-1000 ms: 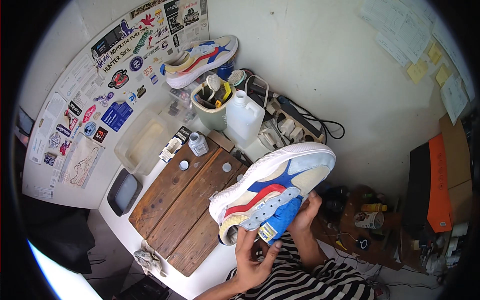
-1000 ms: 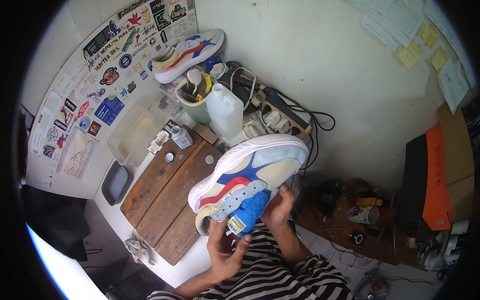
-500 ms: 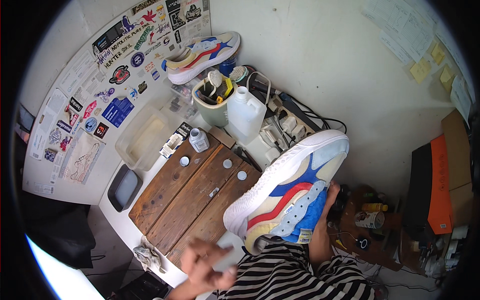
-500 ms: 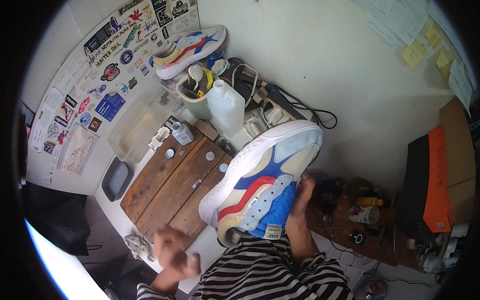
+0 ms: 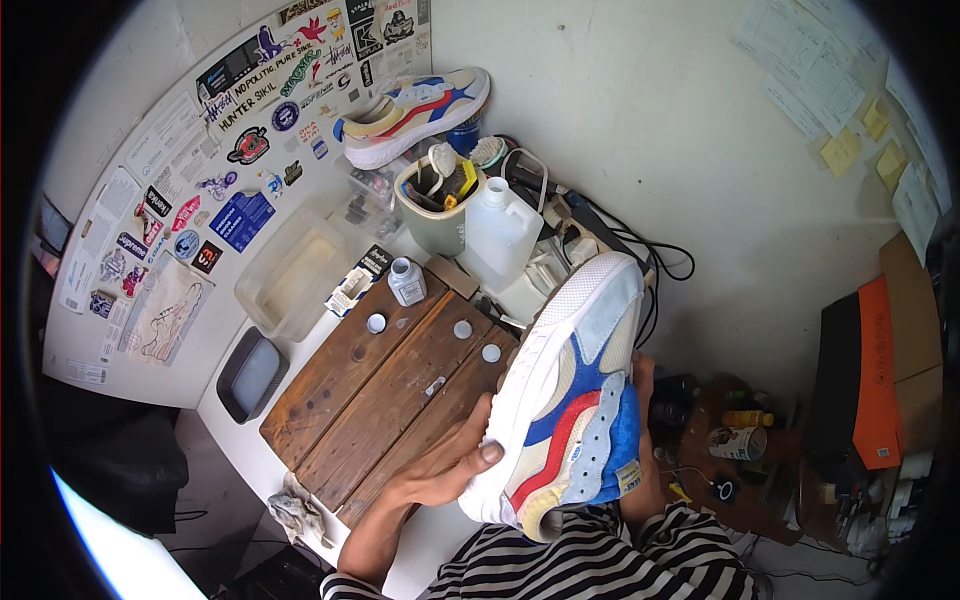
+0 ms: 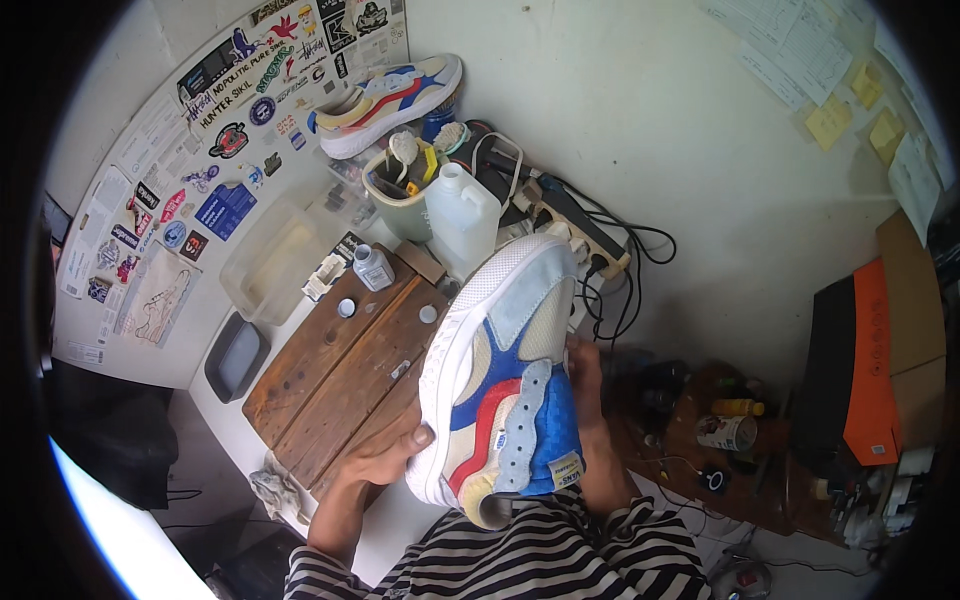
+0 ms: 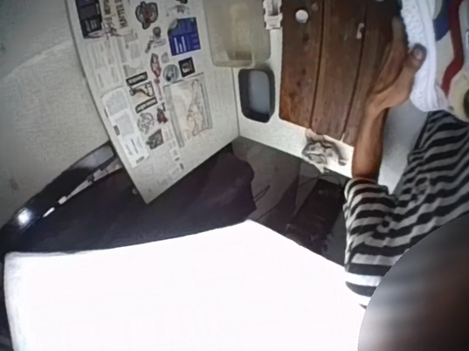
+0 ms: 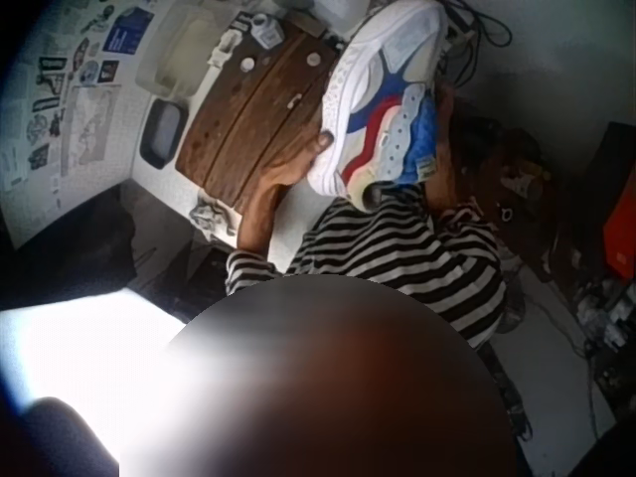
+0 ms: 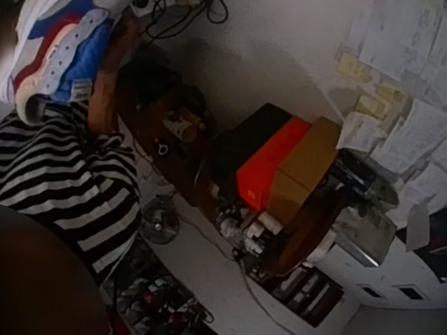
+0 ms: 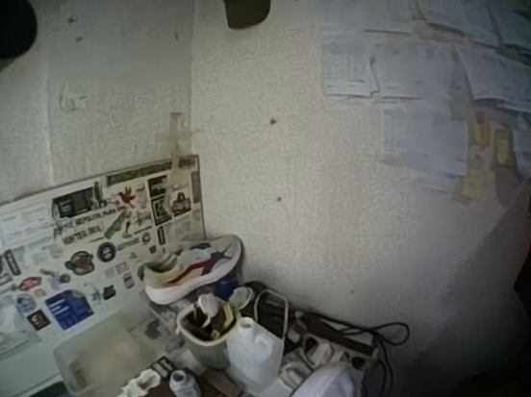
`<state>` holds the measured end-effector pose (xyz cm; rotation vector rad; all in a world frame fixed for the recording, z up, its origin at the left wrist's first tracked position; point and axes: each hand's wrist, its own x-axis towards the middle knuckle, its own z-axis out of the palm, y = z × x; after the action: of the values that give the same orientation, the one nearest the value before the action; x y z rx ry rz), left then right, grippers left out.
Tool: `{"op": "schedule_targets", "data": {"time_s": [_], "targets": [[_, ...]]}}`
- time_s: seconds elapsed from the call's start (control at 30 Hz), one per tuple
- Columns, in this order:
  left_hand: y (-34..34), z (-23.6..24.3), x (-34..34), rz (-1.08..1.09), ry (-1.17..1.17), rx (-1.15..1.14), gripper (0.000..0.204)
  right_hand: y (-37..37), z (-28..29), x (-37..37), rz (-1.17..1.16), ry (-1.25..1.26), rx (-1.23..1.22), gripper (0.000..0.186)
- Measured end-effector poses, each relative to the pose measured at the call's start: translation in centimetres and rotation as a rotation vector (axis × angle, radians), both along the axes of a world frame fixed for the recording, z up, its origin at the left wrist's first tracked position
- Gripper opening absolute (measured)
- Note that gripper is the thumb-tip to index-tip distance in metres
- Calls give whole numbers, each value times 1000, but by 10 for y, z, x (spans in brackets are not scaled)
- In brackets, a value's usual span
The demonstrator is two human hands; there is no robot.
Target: The recorder is using a fine brush to apply blue and white paint to the trim and surfaces of a sneaker.
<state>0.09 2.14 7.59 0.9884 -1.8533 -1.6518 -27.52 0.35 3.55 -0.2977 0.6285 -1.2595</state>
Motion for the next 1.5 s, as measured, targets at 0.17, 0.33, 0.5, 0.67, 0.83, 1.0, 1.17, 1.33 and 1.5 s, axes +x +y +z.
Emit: {"op": "schedule_targets", "data": {"time_s": [0.17,0.33,0.5,0.67,0.83,1.0,1.17,1.33,1.5], "targets": [[4,-17,6,-19,38,44,103,-4,16,3,-60,128,-73,49],[12,-13,25,52,367,202,115,-11,33,12,16,119,-227,69],[1,9,49,102,362,233,140,-7,35,-4,-34,283,-366,72],[-3,14,51,245,219,120,154,-3,35,-12,-165,543,-374,62],[-4,-17,46,279,253,-15,138,-6,39,-9,-229,709,-441,47],[-9,-26,49,371,308,-4,131,-17,44,-1,-263,624,-467,39],[-6,-37,65,370,355,34,127,-24,38,12,-267,707,-492,36],[1,-43,87,368,400,105,127,-34,19,34,-245,905,-562,29],[12,-55,121,475,534,254,133,-40,7,65,-158,825,-524,25]]}}
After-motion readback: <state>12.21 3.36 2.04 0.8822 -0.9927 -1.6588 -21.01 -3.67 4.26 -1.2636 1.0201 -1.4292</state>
